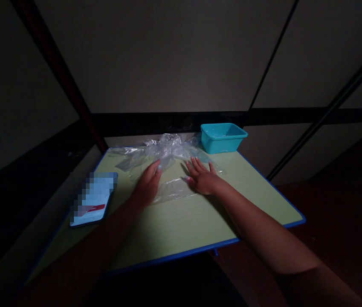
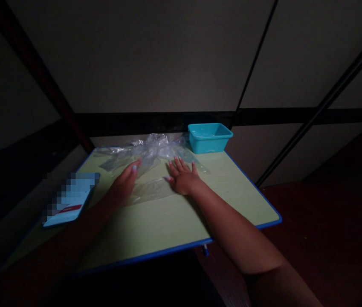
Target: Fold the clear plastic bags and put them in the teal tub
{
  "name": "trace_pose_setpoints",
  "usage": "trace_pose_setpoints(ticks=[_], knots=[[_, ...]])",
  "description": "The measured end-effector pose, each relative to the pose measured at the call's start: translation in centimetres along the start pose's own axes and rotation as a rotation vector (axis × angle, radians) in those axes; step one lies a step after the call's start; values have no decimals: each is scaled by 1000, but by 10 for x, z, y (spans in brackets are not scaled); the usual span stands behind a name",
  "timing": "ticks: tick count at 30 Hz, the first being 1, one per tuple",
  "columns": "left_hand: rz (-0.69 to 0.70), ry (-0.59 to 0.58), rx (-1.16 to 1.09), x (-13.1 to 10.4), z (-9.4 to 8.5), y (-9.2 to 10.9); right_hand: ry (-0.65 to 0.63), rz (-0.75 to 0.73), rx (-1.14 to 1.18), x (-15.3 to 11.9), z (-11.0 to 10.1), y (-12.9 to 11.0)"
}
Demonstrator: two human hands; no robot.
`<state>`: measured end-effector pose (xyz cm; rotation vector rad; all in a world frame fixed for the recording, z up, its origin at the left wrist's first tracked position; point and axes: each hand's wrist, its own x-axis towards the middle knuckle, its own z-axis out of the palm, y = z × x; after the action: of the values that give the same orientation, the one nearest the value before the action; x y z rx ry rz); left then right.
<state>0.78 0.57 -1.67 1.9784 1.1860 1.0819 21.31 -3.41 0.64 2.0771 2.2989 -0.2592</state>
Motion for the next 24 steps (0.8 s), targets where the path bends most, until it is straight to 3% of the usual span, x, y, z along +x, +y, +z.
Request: trace_pose_setpoints(ticks=[4, 8, 11, 14, 16, 17, 20, 24], knots=[[-175, 267, -285, 14, -12, -3, 16, -176, 29, -3, 6, -7], [-276, 327, -406, 19, -15, -4, -27, -340, 54, -7, 11, -19], [-231, 328, -376, 15, -12, -1, -6, -404, 72, -10, 11, -25], [65, 191, -124, 1, -5, 7, 66, -374, 66, -9, 10, -25], [295, -49, 94, -12, 3, 15, 95, -297, 43, -7, 11, -23], [345, -186, 191, -19, 7, 19, 92, -257, 29, -5, 12, -21], [313, -421, 443, -34, 19, 27, 29, -196, -4, 1, 18, -18], [213, -513, 607, -40, 26, 26, -18, -179, -19, 5, 23, -18]])
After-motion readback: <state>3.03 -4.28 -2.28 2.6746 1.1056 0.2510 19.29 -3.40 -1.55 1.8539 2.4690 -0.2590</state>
